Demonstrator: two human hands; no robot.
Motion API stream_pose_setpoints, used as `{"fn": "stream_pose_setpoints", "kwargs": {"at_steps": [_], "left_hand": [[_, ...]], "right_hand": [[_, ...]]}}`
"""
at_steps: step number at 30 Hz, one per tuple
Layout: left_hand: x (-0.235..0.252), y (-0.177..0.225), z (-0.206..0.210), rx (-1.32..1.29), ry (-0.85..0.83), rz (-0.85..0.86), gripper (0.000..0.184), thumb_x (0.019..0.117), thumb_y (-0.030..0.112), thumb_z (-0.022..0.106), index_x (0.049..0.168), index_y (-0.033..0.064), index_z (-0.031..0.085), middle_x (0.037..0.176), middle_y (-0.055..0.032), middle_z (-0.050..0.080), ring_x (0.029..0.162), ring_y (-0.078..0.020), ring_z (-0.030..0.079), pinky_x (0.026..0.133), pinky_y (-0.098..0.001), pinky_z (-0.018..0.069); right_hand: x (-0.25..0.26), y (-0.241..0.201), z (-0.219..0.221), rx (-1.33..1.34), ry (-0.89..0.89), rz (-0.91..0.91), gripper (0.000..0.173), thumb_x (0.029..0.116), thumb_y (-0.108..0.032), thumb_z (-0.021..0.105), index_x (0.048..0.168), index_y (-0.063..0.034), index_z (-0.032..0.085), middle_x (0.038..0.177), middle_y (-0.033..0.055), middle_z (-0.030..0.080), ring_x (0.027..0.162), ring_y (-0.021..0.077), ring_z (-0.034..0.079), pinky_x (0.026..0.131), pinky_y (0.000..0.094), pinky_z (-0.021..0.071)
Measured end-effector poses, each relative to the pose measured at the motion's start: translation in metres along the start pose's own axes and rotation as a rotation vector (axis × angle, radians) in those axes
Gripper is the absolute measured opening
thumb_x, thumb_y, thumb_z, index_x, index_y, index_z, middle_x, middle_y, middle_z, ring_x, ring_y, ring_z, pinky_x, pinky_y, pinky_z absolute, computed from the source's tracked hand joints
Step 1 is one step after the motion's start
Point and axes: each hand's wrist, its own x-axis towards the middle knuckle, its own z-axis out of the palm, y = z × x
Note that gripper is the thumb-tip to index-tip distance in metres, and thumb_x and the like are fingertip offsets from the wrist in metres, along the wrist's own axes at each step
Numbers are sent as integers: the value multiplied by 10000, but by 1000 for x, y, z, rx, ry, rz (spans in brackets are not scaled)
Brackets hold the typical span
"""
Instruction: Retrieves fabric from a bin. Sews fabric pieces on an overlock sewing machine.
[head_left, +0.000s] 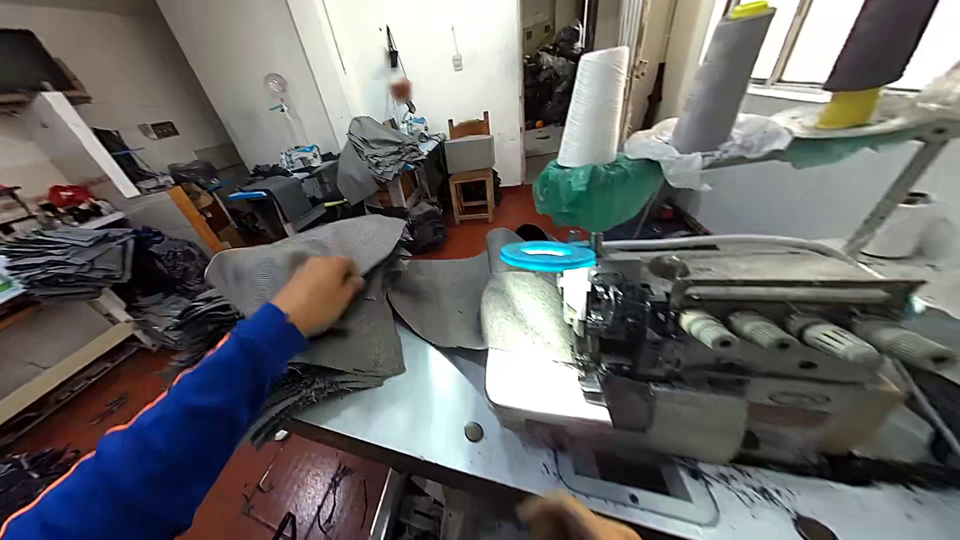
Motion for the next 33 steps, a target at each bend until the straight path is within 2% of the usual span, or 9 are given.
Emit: {"fn": "stream_pose_setpoints", "kwargs": {"at_steps": [3, 6, 11, 14, 18, 23, 26, 29, 33], "left_hand": [[-33, 87, 39, -308, -96, 266, 236, 1058, 190, 548, 950, 7, 649, 750, -105, 610, 673, -224, 610, 647, -436, 527], [-37, 150, 95, -671, -44, 436, 224, 1049, 194, 563, 901, 64, 668, 700, -12, 613, 619, -101, 591, 594, -310, 507], [-48, 129, 150, -499, -1, 793, 382, 1081, 277, 436, 1323, 143, 700, 1406, -1, 649, 1393, -143, 526, 1176, -373, 419], [-76, 105, 167, -229, 247, 783, 510, 1053, 493, 435, 1419, 194, 627, 1475, -10, 598, 1401, -205, 525, 1137, -447, 454], [-67, 111, 178, -210, 447, 701, 620, 1011, 603, 426, 1277, 122, 713, 1204, -148, 714, 1077, -351, 675, 880, -552, 511], [-14, 134, 196, -339, 504, 690, 592, 999, 596, 414, 897, 60, 643, 699, -86, 566, 629, -292, 577, 577, -504, 455], [-12, 136, 199, -332, 533, 699, 638, 988, 628, 405, 1004, 50, 675, 791, -123, 619, 710, -334, 609, 631, -534, 469], [-18, 137, 196, -296, 482, 633, 813, 965, 712, 327, 1295, 50, 662, 1233, -225, 670, 1124, -466, 622, 919, -649, 447], [-18, 137, 190, -258, 449, 596, 865, 942, 747, 300, 1237, 27, 676, 1229, -232, 653, 1133, -473, 611, 925, -654, 450]], "right_hand": [[40, 4, 35, 247, 17, -1, 924, 764, -307, 866, 1472, 88, 422, 1351, 186, 625, 1160, 213, 669, 959, 388, 581], [65, -16, 74, 545, 381, 277, 490, 806, -110, 820, 1215, 65, 615, 1069, 43, 722, 994, 42, 682, 903, 259, 576], [39, -11, 72, 589, 473, 440, 338, 903, -54, 703, 1195, 81, 602, 1054, 64, 710, 997, 22, 671, 923, 229, 559], [-23, 10, 25, 268, 246, 338, 197, 969, -173, 655, 917, 5, 723, 777, 17, 713, 725, 45, 679, 693, 284, 578], [-95, -9, -110, -717, 573, 315, 237, 1021, -221, 563, 1093, -119, 765, 895, -7, 744, 776, 108, 709, 696, 343, 610], [-136, -46, -225, -1233, 603, 798, 239, 966, -29, 650, 1190, 46, 690, 1097, 321, 654, 1054, 558, 608, 861, 712, 500], [-139, -35, -238, -1215, 540, 913, 180, 974, -19, 644, 1129, 65, 682, 1082, 300, 673, 1048, 508, 648, 886, 672, 515], [-137, -38, -242, -1263, 437, 921, 122, 958, -30, 670, 1036, 63, 685, 1015, 275, 684, 986, 474, 675, 825, 641, 539], [-143, -40, -244, -1220, 376, 838, 177, 915, -46, 743, 1063, 44, 705, 1009, 241, 668, 944, 441, 671, 822, 623, 555]]}}
